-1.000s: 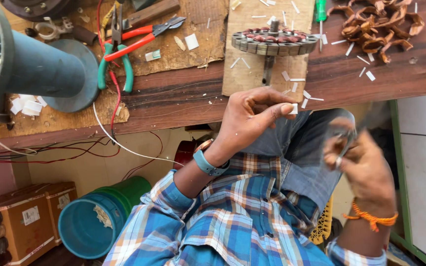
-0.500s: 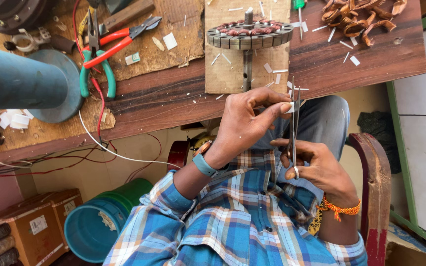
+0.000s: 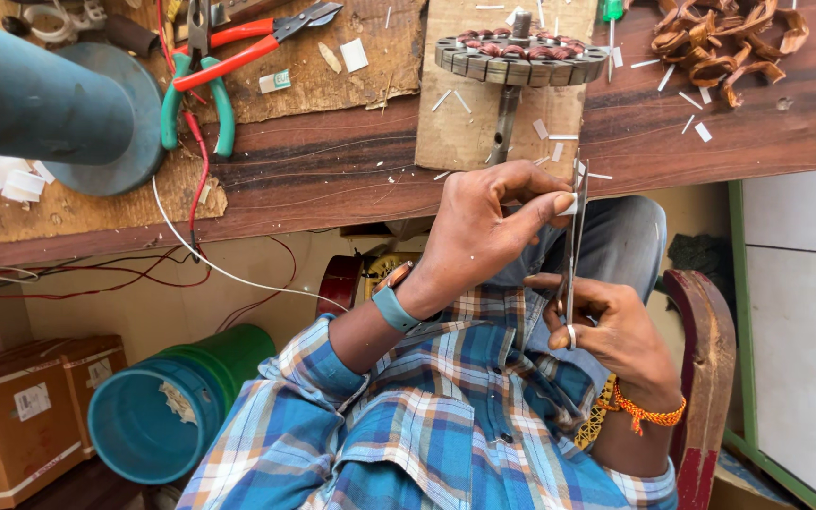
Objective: The person cuts small white insulating pieces with scissors and inserts them into slots of a motor rotor. They use a screwdriver to adjust the rotor and repeat the cutting and insertion process throughout the clip.
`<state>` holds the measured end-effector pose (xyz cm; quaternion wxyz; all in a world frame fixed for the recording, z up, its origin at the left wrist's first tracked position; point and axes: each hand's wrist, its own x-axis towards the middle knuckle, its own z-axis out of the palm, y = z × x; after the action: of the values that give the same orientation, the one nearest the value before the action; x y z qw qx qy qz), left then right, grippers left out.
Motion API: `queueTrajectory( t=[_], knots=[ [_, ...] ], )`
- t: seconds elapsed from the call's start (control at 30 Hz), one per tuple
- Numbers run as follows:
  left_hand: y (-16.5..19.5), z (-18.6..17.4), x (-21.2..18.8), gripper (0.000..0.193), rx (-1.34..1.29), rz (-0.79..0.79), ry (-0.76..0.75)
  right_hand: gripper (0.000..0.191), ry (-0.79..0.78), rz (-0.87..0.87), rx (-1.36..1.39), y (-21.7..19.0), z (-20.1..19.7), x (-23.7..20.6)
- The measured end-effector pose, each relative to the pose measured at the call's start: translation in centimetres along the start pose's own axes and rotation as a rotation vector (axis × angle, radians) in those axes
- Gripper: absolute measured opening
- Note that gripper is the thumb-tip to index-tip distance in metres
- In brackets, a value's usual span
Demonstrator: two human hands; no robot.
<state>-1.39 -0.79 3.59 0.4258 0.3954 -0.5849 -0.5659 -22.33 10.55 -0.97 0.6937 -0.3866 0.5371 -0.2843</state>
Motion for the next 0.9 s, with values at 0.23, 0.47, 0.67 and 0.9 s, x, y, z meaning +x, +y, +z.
queueTrajectory(
  t=[0.23,0.47,0.67,0.9],
  knots=[
    [-0.2,-0.5,0.1,0.013,-0.051,-0.067,-0.013,0.048,0.076,0.008,-0.099,0.7,-0.3,0.0],
    [-0.3,-1.2,0.5,0.02,-0.115,-0.082,-0.078,0.042,0.221,0.002,-0.264,-1.5,-1.7,-0.7],
    [-0.3,-2.4,0.2,0.033,-0.158,-0.093,-0.149,0.068,0.45,-0.107,-0.719,-7.1,-4.4,-0.4],
    [-0.4,-2.7,-1.3,0.028,-0.165,-0.011,-0.166,0.043,0.41,0.003,-1.518,-13.8,-4.9,3.9]
  ],
)
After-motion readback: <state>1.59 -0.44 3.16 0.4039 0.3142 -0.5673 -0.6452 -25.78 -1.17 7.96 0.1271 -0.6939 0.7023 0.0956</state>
